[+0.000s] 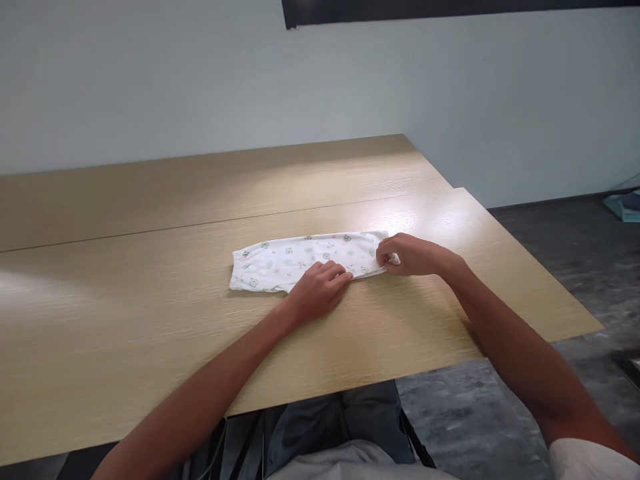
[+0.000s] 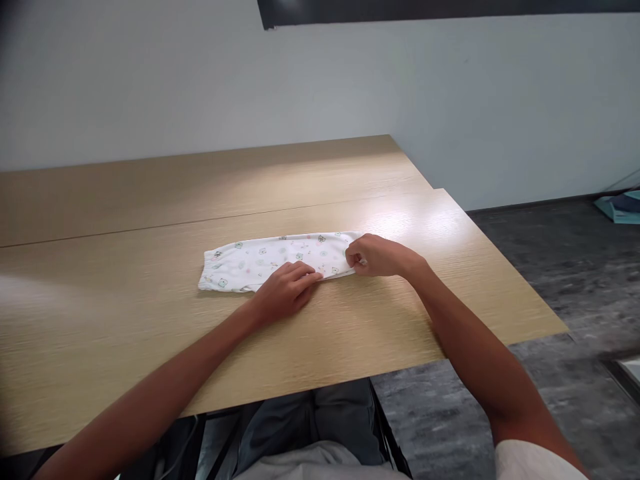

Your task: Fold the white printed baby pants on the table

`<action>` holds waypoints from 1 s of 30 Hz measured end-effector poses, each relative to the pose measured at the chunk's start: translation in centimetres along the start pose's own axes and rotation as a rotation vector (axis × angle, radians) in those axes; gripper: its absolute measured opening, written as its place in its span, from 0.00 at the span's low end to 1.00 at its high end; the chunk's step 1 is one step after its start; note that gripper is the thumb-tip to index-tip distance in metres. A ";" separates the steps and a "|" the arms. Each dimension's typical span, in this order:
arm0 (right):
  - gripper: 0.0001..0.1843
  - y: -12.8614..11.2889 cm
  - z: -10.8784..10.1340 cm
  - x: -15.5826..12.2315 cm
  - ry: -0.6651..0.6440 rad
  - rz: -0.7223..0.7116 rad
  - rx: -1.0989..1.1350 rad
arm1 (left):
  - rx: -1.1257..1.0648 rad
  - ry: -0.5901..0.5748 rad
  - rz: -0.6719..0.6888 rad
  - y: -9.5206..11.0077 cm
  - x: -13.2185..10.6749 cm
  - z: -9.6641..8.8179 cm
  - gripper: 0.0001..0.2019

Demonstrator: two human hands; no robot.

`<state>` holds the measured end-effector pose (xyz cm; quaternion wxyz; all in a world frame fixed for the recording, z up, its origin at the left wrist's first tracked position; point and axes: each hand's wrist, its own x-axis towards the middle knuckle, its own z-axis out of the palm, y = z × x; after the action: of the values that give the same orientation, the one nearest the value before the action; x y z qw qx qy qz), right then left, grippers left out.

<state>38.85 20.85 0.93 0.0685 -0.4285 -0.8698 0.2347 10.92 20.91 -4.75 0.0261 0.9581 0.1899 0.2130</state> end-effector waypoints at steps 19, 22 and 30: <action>0.09 -3.4 1.6 0.7 -0.206 -0.190 0.434 | -0.101 -0.098 -0.209 -2.2 -0.2 -2.1 0.12; 0.17 -5.6 3.5 0.8 -0.432 -0.337 0.702 | -0.297 -0.218 -0.226 -2.5 -0.7 -4.3 0.10; 0.15 -8.4 7.4 1.4 -0.445 -0.463 1.177 | 0.084 -0.180 -0.443 1.1 -3.3 -3.0 0.22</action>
<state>29.61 14.93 -1.72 0.1583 -0.0635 -0.6595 0.7320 7.35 18.58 -3.21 0.0489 0.9085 0.4009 0.1076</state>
